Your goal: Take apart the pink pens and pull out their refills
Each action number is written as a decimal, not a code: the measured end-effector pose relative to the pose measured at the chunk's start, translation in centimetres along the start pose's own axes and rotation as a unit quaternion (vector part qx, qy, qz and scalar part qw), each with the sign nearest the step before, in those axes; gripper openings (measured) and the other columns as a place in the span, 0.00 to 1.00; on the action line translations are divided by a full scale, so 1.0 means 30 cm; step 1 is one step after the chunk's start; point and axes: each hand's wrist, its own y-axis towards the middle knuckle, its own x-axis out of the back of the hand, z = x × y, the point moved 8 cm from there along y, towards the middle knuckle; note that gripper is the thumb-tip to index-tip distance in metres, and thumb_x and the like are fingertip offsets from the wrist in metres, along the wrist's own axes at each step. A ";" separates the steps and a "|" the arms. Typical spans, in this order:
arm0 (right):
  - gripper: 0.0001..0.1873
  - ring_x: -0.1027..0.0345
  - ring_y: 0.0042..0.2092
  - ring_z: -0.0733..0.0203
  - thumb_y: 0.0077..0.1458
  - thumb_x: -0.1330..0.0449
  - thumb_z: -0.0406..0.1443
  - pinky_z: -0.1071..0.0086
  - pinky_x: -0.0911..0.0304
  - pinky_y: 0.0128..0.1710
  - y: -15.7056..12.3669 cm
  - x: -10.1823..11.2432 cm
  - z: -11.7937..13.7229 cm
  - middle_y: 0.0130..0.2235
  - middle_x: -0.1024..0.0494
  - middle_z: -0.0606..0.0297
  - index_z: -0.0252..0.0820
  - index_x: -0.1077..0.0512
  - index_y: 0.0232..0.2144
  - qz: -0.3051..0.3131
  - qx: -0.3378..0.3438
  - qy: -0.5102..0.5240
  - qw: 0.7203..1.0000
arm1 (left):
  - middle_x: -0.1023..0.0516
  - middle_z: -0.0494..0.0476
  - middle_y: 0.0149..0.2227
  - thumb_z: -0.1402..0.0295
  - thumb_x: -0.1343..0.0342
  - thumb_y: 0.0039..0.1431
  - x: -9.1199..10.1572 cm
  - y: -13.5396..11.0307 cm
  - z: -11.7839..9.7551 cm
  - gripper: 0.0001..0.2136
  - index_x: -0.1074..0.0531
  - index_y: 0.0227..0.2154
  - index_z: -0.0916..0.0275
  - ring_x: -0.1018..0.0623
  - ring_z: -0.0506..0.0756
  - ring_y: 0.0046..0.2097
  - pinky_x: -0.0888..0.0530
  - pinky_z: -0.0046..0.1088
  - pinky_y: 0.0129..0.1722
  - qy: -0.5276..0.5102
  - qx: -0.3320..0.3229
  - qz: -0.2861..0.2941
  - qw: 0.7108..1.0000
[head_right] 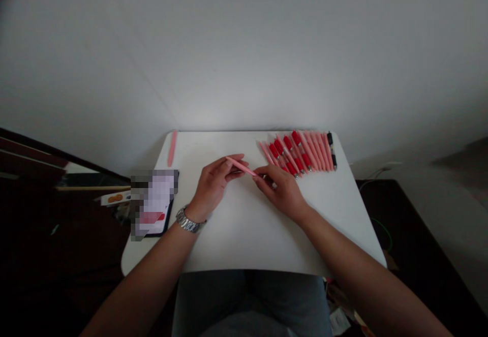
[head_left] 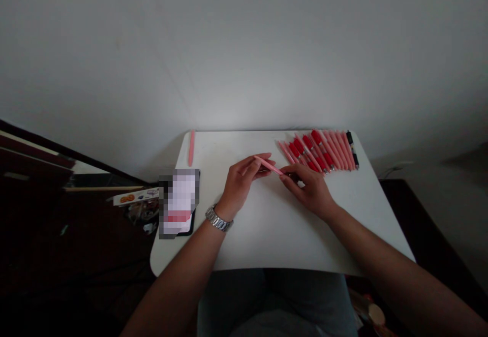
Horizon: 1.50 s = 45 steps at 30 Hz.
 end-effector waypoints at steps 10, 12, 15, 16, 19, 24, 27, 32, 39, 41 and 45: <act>0.11 0.32 0.28 0.64 0.66 0.42 0.43 0.70 0.34 0.28 -0.002 0.006 -0.003 0.31 0.22 0.63 0.42 0.25 0.42 0.000 -0.008 0.001 1.000 | 0.17 0.65 0.50 0.56 0.44 0.67 0.007 -0.006 0.000 0.19 0.22 0.53 0.61 0.17 0.59 0.50 0.20 0.35 0.50 0.003 0.001 -0.006 1.000; 0.12 0.32 0.28 0.63 0.66 0.42 0.43 0.69 0.34 0.29 -0.002 0.006 -0.005 0.32 0.22 0.63 0.43 0.24 0.42 0.001 -0.013 0.001 1.000 | 0.17 0.65 0.50 0.55 0.43 0.66 0.008 -0.006 0.002 0.19 0.22 0.53 0.61 0.17 0.59 0.50 0.20 0.35 0.50 -0.004 0.003 -0.003 1.000; 0.11 0.32 0.28 0.64 0.66 0.42 0.43 0.69 0.34 0.29 -0.002 0.005 -0.003 0.32 0.22 0.63 0.42 0.25 0.43 0.001 -0.014 0.005 1.000 | 0.17 0.65 0.50 0.55 0.42 0.65 0.005 -0.007 -0.001 0.19 0.22 0.53 0.61 0.18 0.59 0.50 0.21 0.36 0.51 -0.009 0.002 0.000 1.000; 0.11 0.32 0.28 0.64 0.66 0.42 0.42 0.69 0.35 0.29 -0.002 0.005 -0.003 0.32 0.22 0.63 0.42 0.25 0.42 0.001 -0.014 0.006 1.000 | 0.17 0.65 0.50 0.56 0.41 0.65 0.003 -0.007 -0.004 0.19 0.22 0.53 0.61 0.18 0.59 0.51 0.20 0.35 0.51 -0.007 0.001 0.002 1.000; 0.10 0.33 0.27 0.64 0.66 0.42 0.41 0.70 0.36 0.28 -0.001 0.003 -0.002 0.32 0.23 0.64 0.42 0.25 0.42 0.002 -0.012 0.012 1.000 | 0.17 0.64 0.50 0.55 0.40 0.64 0.001 -0.007 -0.012 0.18 0.21 0.51 0.61 0.18 0.59 0.50 0.20 0.34 0.49 0.012 -0.003 -0.002 1.000; 0.10 0.33 0.28 0.64 0.65 0.41 0.40 0.69 0.36 0.28 0.003 0.001 0.002 0.32 0.24 0.64 0.41 0.25 0.43 0.000 0.008 -0.008 1.000 | 0.17 0.63 0.49 0.55 0.40 0.64 0.009 -0.004 -0.019 0.17 0.19 0.47 0.61 0.17 0.56 0.47 0.20 0.32 0.48 0.033 -0.013 -0.025 0.999; 0.11 0.33 0.28 0.63 0.65 0.40 0.41 0.69 0.36 0.28 0.003 0.002 0.004 0.31 0.24 0.63 0.41 0.24 0.44 -0.003 0.015 -0.023 1.000 | 0.18 0.63 0.49 0.56 0.41 0.65 0.009 -0.001 -0.015 0.16 0.19 0.47 0.61 0.18 0.56 0.47 0.20 0.33 0.50 0.033 -0.012 -0.023 0.999; 0.12 0.30 0.28 0.62 0.66 0.42 0.42 0.68 0.35 0.29 -0.002 -0.002 -0.003 0.32 0.20 0.62 0.42 0.24 0.43 0.006 -0.002 -0.027 1.000 | 0.18 0.63 0.48 0.56 0.41 0.65 0.011 0.004 0.000 0.16 0.19 0.45 0.61 0.19 0.57 0.49 0.22 0.35 0.53 0.008 -0.009 -0.020 1.000; 0.13 0.31 0.28 0.63 0.67 0.44 0.43 0.70 0.36 0.29 -0.009 -0.011 -0.007 0.33 0.20 0.62 0.41 0.24 0.43 0.026 -0.023 0.000 0.999 | 0.17 0.63 0.46 0.55 0.40 0.64 0.013 0.010 0.010 0.16 0.19 0.43 0.62 0.18 0.56 0.47 0.22 0.37 0.54 0.009 -0.006 -0.017 1.000; 0.14 0.32 0.27 0.64 0.68 0.44 0.43 0.70 0.37 0.28 -0.011 -0.016 -0.012 0.32 0.21 0.63 0.41 0.24 0.43 0.035 -0.034 0.015 0.999 | 0.17 0.63 0.45 0.54 0.40 0.63 0.014 0.010 0.009 0.16 0.19 0.43 0.62 0.18 0.57 0.47 0.22 0.37 0.54 0.009 -0.008 -0.020 1.000; 0.14 0.32 0.27 0.64 0.68 0.44 0.43 0.70 0.38 0.28 -0.012 -0.022 -0.018 0.31 0.22 0.64 0.41 0.24 0.43 0.047 -0.047 0.031 0.997 | 0.17 0.62 0.45 0.55 0.39 0.64 0.014 0.010 0.007 0.15 0.19 0.42 0.62 0.18 0.57 0.48 0.22 0.37 0.53 0.007 -0.012 -0.019 1.000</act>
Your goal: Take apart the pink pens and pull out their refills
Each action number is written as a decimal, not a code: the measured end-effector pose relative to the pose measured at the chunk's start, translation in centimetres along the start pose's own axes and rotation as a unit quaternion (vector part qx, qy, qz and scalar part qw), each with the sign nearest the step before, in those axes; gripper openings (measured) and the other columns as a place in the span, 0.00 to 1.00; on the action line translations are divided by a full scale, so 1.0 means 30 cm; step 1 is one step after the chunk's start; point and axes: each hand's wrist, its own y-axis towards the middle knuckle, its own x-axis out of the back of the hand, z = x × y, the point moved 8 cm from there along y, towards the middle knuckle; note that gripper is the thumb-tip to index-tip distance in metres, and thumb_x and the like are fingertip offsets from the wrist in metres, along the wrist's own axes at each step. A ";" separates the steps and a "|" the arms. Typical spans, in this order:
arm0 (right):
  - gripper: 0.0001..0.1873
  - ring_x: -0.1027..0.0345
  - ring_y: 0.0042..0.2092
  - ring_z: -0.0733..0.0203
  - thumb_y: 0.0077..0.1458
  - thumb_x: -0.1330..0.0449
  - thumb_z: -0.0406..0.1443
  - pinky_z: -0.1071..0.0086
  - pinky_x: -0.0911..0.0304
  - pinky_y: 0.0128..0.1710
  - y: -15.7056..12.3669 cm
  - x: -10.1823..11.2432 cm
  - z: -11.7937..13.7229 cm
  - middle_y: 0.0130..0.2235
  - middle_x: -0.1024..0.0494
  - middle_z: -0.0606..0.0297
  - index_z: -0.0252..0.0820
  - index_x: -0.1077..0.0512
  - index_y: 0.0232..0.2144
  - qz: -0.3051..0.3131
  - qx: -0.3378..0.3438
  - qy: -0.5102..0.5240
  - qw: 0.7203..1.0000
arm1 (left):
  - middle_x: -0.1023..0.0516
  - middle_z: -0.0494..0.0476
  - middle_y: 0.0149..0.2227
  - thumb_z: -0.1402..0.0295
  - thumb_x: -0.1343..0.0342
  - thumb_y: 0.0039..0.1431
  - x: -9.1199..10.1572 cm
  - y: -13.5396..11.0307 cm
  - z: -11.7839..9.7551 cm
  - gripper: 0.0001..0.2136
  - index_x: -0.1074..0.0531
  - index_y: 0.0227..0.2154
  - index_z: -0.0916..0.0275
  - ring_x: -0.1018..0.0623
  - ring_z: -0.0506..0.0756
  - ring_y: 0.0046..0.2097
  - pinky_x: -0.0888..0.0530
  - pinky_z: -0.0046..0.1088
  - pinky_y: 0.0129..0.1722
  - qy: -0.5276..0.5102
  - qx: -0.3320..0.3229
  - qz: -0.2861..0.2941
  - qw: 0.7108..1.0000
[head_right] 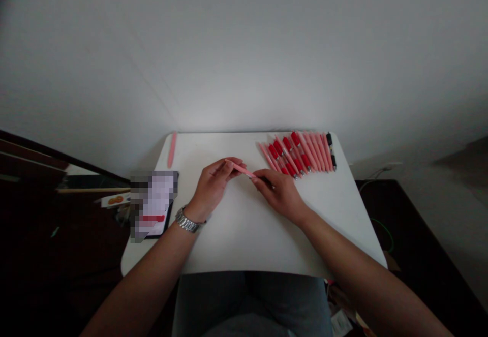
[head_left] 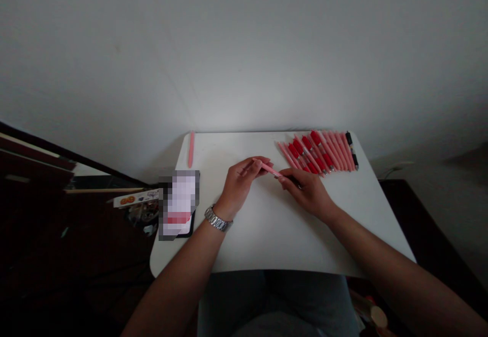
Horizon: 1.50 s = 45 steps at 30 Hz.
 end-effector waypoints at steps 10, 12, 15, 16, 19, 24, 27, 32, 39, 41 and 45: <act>0.14 0.34 0.26 0.65 0.67 0.43 0.44 0.71 0.38 0.27 0.005 0.003 -0.008 0.31 0.22 0.64 0.41 0.24 0.42 -0.017 0.004 -0.006 1.000 | 0.17 0.62 0.46 0.55 0.40 0.64 -0.003 -0.001 -0.004 0.16 0.19 0.43 0.62 0.18 0.57 0.49 0.22 0.36 0.53 0.008 0.001 -0.002 1.000; 0.13 0.34 0.26 0.65 0.66 0.43 0.44 0.71 0.38 0.27 0.004 0.006 -0.010 0.31 0.22 0.64 0.41 0.24 0.42 -0.023 0.003 -0.006 1.000 | 0.17 0.62 0.47 0.55 0.40 0.64 -0.003 0.000 -0.002 0.15 0.19 0.44 0.61 0.18 0.57 0.49 0.22 0.36 0.53 0.005 0.002 -0.003 1.000; 0.13 0.34 0.26 0.65 0.66 0.42 0.43 0.71 0.38 0.27 0.003 0.007 -0.008 0.30 0.22 0.65 0.41 0.24 0.43 -0.025 0.004 -0.004 1.000 | 0.18 0.62 0.48 0.55 0.40 0.64 -0.001 0.001 0.000 0.15 0.19 0.44 0.61 0.18 0.57 0.49 0.22 0.36 0.53 0.005 0.001 -0.007 1.000; 0.13 0.34 0.26 0.65 0.66 0.42 0.43 0.71 0.39 0.27 0.002 0.008 -0.006 0.30 0.22 0.65 0.41 0.24 0.43 -0.025 0.003 -0.003 1.000 | 0.18 0.62 0.48 0.55 0.40 0.64 -0.001 0.001 0.000 0.15 0.19 0.44 0.60 0.18 0.57 0.49 0.22 0.35 0.53 0.005 0.002 -0.008 1.000; 0.13 0.35 0.26 0.65 0.65 0.41 0.43 0.71 0.38 0.27 0.001 0.011 -0.007 0.30 0.23 0.65 0.41 0.24 0.43 -0.029 -0.002 0.002 1.000 | 0.18 0.62 0.49 0.55 0.41 0.65 -0.002 -0.001 -0.001 0.15 0.19 0.44 0.60 0.19 0.57 0.50 0.22 0.35 0.53 0.001 0.004 -0.008 1.000; 0.14 0.34 0.29 0.65 0.65 0.41 0.43 0.70 0.37 0.29 0.001 0.010 -0.017 0.32 0.23 0.65 0.42 0.25 0.47 -0.027 -0.009 0.015 0.999 | 0.18 0.62 0.47 0.56 0.40 0.65 0.008 -0.002 -0.006 0.14 0.19 0.45 0.60 0.19 0.56 0.50 0.22 0.35 0.54 -0.018 -0.001 -0.023 1.000; 0.15 0.33 0.30 0.64 0.65 0.41 0.44 0.70 0.36 0.30 0.001 0.014 -0.024 0.31 0.23 0.65 0.42 0.25 0.48 -0.035 -0.015 0.018 0.999 | 0.18 0.62 0.46 0.56 0.39 0.64 0.020 0.001 -0.005 0.15 0.19 0.44 0.61 0.19 0.57 0.50 0.22 0.36 0.54 -0.032 -0.001 -0.039 0.999; 0.14 0.30 0.32 0.63 0.64 0.39 0.43 0.70 0.34 0.32 -0.002 0.017 -0.036 0.33 0.22 0.64 0.42 0.25 0.47 -0.048 -0.021 0.040 0.998 | 0.17 0.61 0.44 0.57 0.39 0.64 0.026 0.005 -0.005 0.14 0.19 0.43 0.62 0.18 0.56 0.49 0.22 0.33 0.53 -0.055 -0.006 -0.045 0.997; 0.15 0.27 0.33 0.63 0.63 0.39 0.44 0.70 0.32 0.33 0.000 0.025 -0.050 0.35 0.20 0.62 0.41 0.24 0.46 -0.062 -0.040 0.072 0.995 | 0.18 0.62 0.45 0.57 0.39 0.64 0.026 0.007 0.002 0.15 0.19 0.43 0.63 0.19 0.55 0.48 0.22 0.31 0.51 -0.055 -0.002 -0.039 0.998; 0.15 0.27 0.33 0.63 0.63 0.39 0.45 0.70 0.32 0.32 0.001 0.030 -0.054 0.36 0.20 0.61 0.41 0.24 0.46 -0.068 -0.047 0.089 0.993 | 0.18 0.61 0.44 0.58 0.39 0.64 0.027 0.007 0.004 0.14 0.20 0.43 0.63 0.19 0.54 0.47 0.22 0.30 0.50 -0.052 -0.004 -0.037 0.998; 0.15 0.28 0.31 0.64 0.63 0.39 0.45 0.71 0.32 0.30 0.003 0.042 -0.058 0.35 0.20 0.62 0.41 0.24 0.45 -0.077 -0.053 0.123 0.988 | 0.18 0.60 0.42 0.60 0.38 0.63 0.033 0.006 0.010 0.12 0.20 0.43 0.62 0.19 0.54 0.46 0.22 0.31 0.49 -0.022 -0.003 -0.036 0.999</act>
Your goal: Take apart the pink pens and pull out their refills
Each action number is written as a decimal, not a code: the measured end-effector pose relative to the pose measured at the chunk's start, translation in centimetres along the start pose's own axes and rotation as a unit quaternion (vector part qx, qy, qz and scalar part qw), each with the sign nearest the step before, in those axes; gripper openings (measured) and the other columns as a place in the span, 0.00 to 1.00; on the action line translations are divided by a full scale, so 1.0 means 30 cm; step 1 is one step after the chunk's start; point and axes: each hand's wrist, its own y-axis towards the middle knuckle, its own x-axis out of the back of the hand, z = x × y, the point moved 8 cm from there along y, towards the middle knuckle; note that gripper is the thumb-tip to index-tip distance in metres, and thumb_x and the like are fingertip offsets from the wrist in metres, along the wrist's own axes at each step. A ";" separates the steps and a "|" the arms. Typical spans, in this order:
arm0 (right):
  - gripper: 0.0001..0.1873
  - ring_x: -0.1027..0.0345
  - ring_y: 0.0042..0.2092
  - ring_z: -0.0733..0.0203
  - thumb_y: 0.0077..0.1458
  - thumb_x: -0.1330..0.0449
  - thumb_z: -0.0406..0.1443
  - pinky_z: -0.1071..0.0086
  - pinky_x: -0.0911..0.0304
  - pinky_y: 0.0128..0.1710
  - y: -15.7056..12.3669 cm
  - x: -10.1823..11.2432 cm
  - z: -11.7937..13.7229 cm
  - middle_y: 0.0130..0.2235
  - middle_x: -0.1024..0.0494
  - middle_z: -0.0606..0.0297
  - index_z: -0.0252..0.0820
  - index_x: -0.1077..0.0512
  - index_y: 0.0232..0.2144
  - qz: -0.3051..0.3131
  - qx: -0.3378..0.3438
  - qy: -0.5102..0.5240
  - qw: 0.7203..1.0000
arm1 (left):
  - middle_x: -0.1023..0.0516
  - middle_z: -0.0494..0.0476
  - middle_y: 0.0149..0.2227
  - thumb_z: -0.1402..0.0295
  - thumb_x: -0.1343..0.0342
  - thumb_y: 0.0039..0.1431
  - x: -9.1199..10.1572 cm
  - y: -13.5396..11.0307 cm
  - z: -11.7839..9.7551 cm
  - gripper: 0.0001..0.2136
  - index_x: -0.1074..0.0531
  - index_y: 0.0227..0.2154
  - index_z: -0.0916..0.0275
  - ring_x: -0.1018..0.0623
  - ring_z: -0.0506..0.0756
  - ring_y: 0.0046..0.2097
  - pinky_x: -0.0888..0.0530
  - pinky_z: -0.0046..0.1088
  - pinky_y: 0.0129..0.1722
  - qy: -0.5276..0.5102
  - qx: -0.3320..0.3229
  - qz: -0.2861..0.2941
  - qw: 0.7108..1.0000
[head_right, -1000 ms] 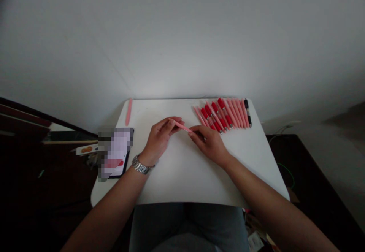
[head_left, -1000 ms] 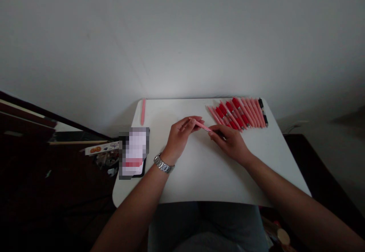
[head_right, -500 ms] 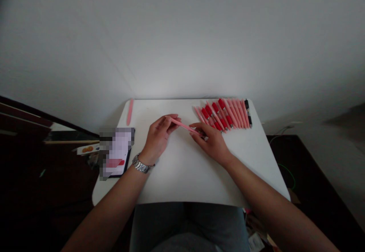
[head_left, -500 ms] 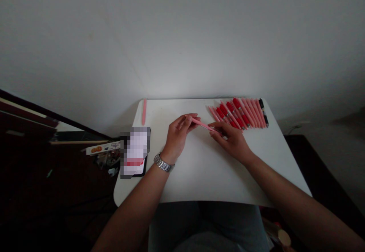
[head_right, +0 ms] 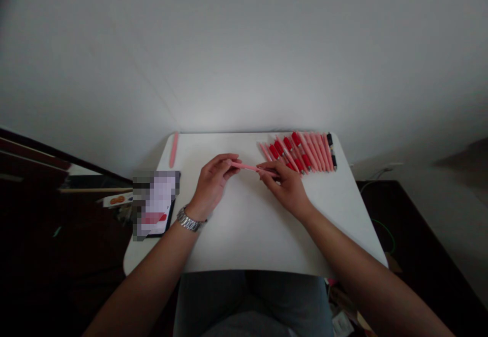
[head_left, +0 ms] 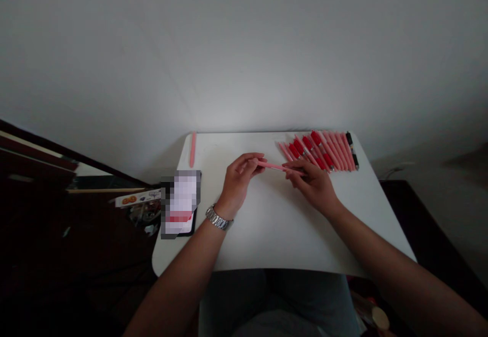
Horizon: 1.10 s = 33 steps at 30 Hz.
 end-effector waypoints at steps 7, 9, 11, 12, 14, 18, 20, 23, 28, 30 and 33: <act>0.12 0.27 0.31 0.63 0.61 0.37 0.43 0.71 0.33 0.29 0.008 0.015 0.012 0.35 0.19 0.61 0.40 0.22 0.40 -0.015 0.006 -0.027 1.000 | 0.19 0.60 0.45 0.62 0.42 0.66 0.000 -0.010 -0.067 0.10 0.23 0.45 0.62 0.20 0.54 0.47 0.23 0.33 0.51 0.222 -0.099 0.002 0.970; 0.12 0.27 0.32 0.63 0.61 0.37 0.42 0.70 0.33 0.29 0.007 0.012 0.013 0.36 0.18 0.60 0.40 0.22 0.40 -0.011 0.009 -0.041 0.999 | 0.21 0.59 0.46 0.64 0.42 0.66 -0.018 -0.020 -0.096 0.09 0.23 0.45 0.61 0.21 0.54 0.48 0.24 0.34 0.51 0.307 -0.151 0.017 0.940; 0.11 0.27 0.31 0.62 0.60 0.37 0.42 0.70 0.34 0.29 0.005 0.008 0.011 0.36 0.18 0.60 0.41 0.21 0.40 -0.005 0.009 -0.052 0.999 | 0.21 0.59 0.45 0.66 0.43 0.67 -0.042 -0.031 -0.111 0.08 0.22 0.44 0.60 0.22 0.55 0.48 0.24 0.35 0.52 0.374 -0.186 0.042 0.907; 0.11 0.27 0.31 0.62 0.60 0.37 0.41 0.70 0.34 0.29 0.004 0.006 0.009 0.36 0.18 0.60 0.41 0.21 0.40 -0.001 0.008 -0.055 0.998 | 0.22 0.58 0.45 0.67 0.43 0.67 -0.053 -0.035 -0.113 0.07 0.22 0.44 0.59 0.23 0.55 0.48 0.24 0.36 0.52 0.399 -0.196 0.056 0.894; 0.11 0.27 0.32 0.62 0.60 0.37 0.41 0.70 0.34 0.29 0.002 0.005 0.006 0.35 0.17 0.60 0.41 0.21 0.40 0.002 0.008 -0.057 0.998 | 0.22 0.57 0.44 0.68 0.43 0.67 -0.072 -0.041 -0.111 0.07 0.22 0.43 0.59 0.23 0.56 0.48 0.25 0.37 0.51 0.436 -0.204 0.077 0.873; 0.10 0.27 0.31 0.62 0.59 0.36 0.40 0.70 0.34 0.29 0.002 0.006 0.002 0.35 0.18 0.61 0.41 0.20 0.40 0.010 0.006 -0.062 0.998 | 0.22 0.56 0.42 0.68 0.43 0.67 -0.091 -0.045 -0.103 0.07 0.22 0.43 0.59 0.23 0.55 0.45 0.24 0.37 0.49 0.460 -0.208 0.102 0.857; 0.10 0.27 0.31 0.62 0.59 0.36 0.40 0.70 0.34 0.29 0.003 0.007 -0.003 0.35 0.18 0.62 0.42 0.20 0.40 0.014 0.000 -0.056 0.998 | 0.22 0.56 0.41 0.68 0.43 0.67 -0.092 -0.044 -0.101 0.07 0.22 0.43 0.59 0.23 0.55 0.45 0.24 0.36 0.49 0.460 -0.207 0.106 0.857; 0.10 0.28 0.31 0.63 0.58 0.35 0.40 0.70 0.34 0.29 0.006 0.011 -0.008 0.35 0.19 0.63 0.42 0.21 0.41 0.015 -0.011 -0.025 1.000 | 0.21 0.55 0.40 0.67 0.43 0.67 -0.091 -0.042 -0.098 0.07 0.21 0.43 0.58 0.23 0.54 0.44 0.24 0.35 0.49 0.456 -0.200 0.108 0.861; 0.12 0.34 0.27 0.66 0.57 0.33 0.42 0.71 0.38 0.26 0.011 0.016 -0.009 0.30 0.23 0.66 0.41 0.21 0.39 0.007 -0.034 0.046 0.998 | 0.21 0.56 0.40 0.66 0.43 0.68 -0.100 -0.042 -0.087 0.07 0.22 0.42 0.59 0.23 0.53 0.44 0.23 0.33 0.45 0.436 -0.180 0.127 0.872; 0.12 0.35 0.26 0.67 0.57 0.33 0.43 0.71 0.39 0.25 0.012 0.016 -0.007 0.29 0.25 0.67 0.41 0.22 0.38 0.005 -0.038 0.064 0.997 | 0.21 0.56 0.41 0.66 0.43 0.68 -0.108 -0.044 -0.077 0.07 0.22 0.42 0.59 0.22 0.53 0.44 0.23 0.32 0.45 0.439 -0.170 0.144 0.871; 0.12 0.37 0.26 0.67 0.56 0.32 0.43 0.71 0.40 0.24 0.014 0.018 -0.004 0.28 0.26 0.68 0.41 0.22 0.38 0.003 -0.038 0.082 0.996 | 0.20 0.55 0.40 0.67 0.43 0.67 -0.120 -0.048 -0.067 0.06 0.23 0.43 0.59 0.22 0.52 0.42 0.23 0.32 0.44 0.439 -0.159 0.167 0.869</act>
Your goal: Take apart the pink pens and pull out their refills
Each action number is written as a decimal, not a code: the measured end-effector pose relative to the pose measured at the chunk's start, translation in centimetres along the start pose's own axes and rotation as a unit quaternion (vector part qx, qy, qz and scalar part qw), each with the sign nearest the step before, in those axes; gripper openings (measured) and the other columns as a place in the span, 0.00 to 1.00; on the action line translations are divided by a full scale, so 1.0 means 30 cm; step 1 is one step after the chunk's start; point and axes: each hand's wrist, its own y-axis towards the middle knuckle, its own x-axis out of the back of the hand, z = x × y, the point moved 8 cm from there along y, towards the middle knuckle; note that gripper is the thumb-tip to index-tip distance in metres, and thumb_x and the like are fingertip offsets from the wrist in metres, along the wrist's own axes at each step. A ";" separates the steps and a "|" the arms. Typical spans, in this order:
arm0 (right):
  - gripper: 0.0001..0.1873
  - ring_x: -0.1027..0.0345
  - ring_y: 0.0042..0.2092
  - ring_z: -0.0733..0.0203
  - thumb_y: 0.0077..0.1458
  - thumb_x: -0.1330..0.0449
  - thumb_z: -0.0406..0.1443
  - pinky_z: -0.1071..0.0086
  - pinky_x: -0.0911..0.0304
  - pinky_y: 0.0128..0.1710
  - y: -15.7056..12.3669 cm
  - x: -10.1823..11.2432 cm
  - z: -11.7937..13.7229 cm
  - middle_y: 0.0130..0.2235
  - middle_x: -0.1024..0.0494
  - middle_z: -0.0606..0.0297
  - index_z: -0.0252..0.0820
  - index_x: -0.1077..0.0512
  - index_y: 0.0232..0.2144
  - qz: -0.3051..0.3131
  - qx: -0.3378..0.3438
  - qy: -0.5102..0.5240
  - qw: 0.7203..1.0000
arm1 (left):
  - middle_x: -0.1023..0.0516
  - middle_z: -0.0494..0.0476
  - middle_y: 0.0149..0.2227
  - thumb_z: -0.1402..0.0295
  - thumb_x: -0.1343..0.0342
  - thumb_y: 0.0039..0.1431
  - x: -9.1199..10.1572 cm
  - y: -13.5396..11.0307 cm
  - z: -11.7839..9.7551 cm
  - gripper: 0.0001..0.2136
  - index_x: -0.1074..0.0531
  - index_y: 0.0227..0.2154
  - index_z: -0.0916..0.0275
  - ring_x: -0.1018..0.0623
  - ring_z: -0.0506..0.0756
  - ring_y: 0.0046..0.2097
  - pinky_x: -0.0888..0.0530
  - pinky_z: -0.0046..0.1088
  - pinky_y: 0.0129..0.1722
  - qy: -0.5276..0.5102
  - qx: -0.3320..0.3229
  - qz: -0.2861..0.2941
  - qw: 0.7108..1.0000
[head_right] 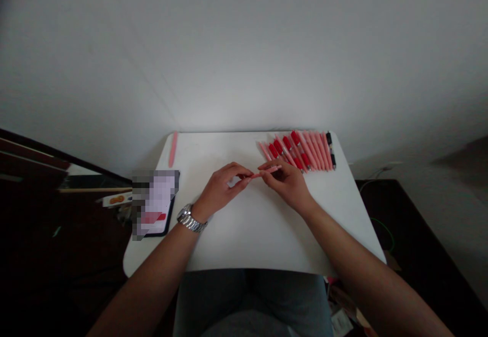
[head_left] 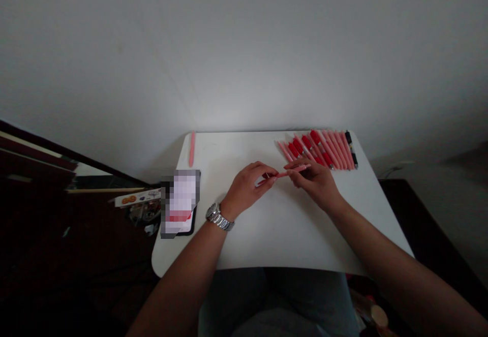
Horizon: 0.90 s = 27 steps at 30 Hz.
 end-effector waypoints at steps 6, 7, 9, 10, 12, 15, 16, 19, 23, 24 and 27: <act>0.14 0.38 0.24 0.68 0.58 0.33 0.45 0.71 0.41 0.24 0.003 0.001 -0.017 0.25 0.29 0.70 0.40 0.22 0.38 -0.001 -0.019 0.035 0.999 | 0.20 0.55 0.41 0.70 0.42 0.65 -0.020 -0.005 -0.001 0.06 0.24 0.43 0.60 0.21 0.50 0.41 0.23 0.29 0.44 -0.062 0.003 0.013 0.998; 0.14 0.38 0.24 0.68 0.58 0.33 0.45 0.70 0.41 0.24 0.003 0.002 -0.020 0.24 0.30 0.71 0.40 0.22 0.37 -0.005 -0.024 0.038 0.999 | 0.20 0.56 0.41 0.71 0.42 0.64 -0.025 -0.007 0.000 0.06 0.24 0.43 0.61 0.21 0.50 0.41 0.23 0.30 0.44 -0.074 0.005 0.014 0.997; 0.15 0.39 0.24 0.67 0.57 0.33 0.46 0.70 0.41 0.24 0.003 0.004 -0.026 0.23 0.31 0.71 0.40 0.23 0.37 -0.013 -0.033 0.041 0.999 | 0.20 0.56 0.41 0.71 0.41 0.64 -0.038 -0.011 0.003 0.07 0.24 0.43 0.61 0.21 0.50 0.40 0.22 0.30 0.44 -0.099 0.011 0.019 0.995; 0.16 0.39 0.24 0.67 0.57 0.33 0.47 0.70 0.41 0.24 0.003 0.004 -0.027 0.23 0.31 0.71 0.40 0.23 0.37 -0.015 -0.035 0.043 0.998 | 0.20 0.57 0.41 0.70 0.41 0.64 -0.043 -0.012 0.006 0.07 0.24 0.43 0.61 0.21 0.50 0.40 0.21 0.30 0.43 -0.113 0.017 0.020 0.993; 0.17 0.38 0.25 0.67 0.58 0.34 0.48 0.70 0.40 0.24 0.003 0.003 -0.027 0.24 0.30 0.71 0.40 0.23 0.39 -0.015 -0.033 0.045 0.998 | 0.21 0.58 0.42 0.69 0.42 0.64 -0.053 -0.015 0.013 0.07 0.24 0.44 0.62 0.21 0.51 0.40 0.21 0.29 0.42 -0.140 0.032 0.019 0.989; 0.17 0.37 0.26 0.66 0.59 0.34 0.49 0.70 0.39 0.25 0.006 0.005 -0.028 0.25 0.30 0.70 0.42 0.24 0.40 -0.018 -0.028 0.044 0.998 | 0.20 0.58 0.42 0.67 0.42 0.65 -0.059 -0.017 0.026 0.08 0.24 0.44 0.62 0.20 0.51 0.41 0.21 0.29 0.42 -0.165 0.057 0.011 0.985; 0.17 0.36 0.26 0.66 0.59 0.34 0.49 0.70 0.38 0.26 0.008 0.006 -0.028 0.26 0.29 0.70 0.42 0.24 0.40 -0.021 -0.027 0.043 0.999 | 0.20 0.58 0.41 0.67 0.42 0.65 -0.060 -0.017 0.029 0.08 0.24 0.44 0.62 0.20 0.51 0.41 0.21 0.28 0.41 -0.170 0.063 0.007 0.983; 0.17 0.33 0.29 0.65 0.58 0.34 0.49 0.70 0.35 0.29 0.012 0.009 -0.028 0.28 0.26 0.69 0.42 0.24 0.38 -0.030 -0.021 0.040 0.999 | 0.20 0.58 0.40 0.66 0.41 0.64 -0.064 -0.017 0.034 0.08 0.25 0.43 0.62 0.20 0.51 0.40 0.21 0.28 0.41 -0.184 0.074 0.003 0.980; 0.18 0.30 0.30 0.64 0.57 0.34 0.51 0.68 0.31 0.32 0.015 0.005 -0.030 0.30 0.23 0.66 0.42 0.24 0.38 -0.031 -0.025 0.043 0.998 | 0.20 0.58 0.40 0.65 0.40 0.64 -0.083 -0.021 0.038 0.08 0.25 0.42 0.62 0.21 0.50 0.38 0.21 0.27 0.39 -0.214 0.097 0.022 0.972; 0.19 0.30 0.30 0.64 0.57 0.34 0.51 0.68 0.31 0.32 0.015 0.003 -0.029 0.30 0.23 0.66 0.42 0.24 0.38 -0.028 -0.025 0.042 0.998 | 0.20 0.57 0.39 0.65 0.40 0.63 -0.089 -0.023 0.038 0.08 0.26 0.41 0.62 0.21 0.50 0.37 0.21 0.26 0.37 -0.224 0.104 0.029 0.968; 0.19 0.30 0.30 0.64 0.59 0.35 0.52 0.68 0.31 0.33 0.014 -0.001 -0.024 0.30 0.24 0.66 0.42 0.24 0.39 -0.020 -0.023 0.034 0.999 | 0.21 0.57 0.39 0.64 0.40 0.64 -0.101 -0.027 0.036 0.08 0.27 0.41 0.62 0.21 0.50 0.36 0.22 0.26 0.35 -0.252 0.115 0.041 0.960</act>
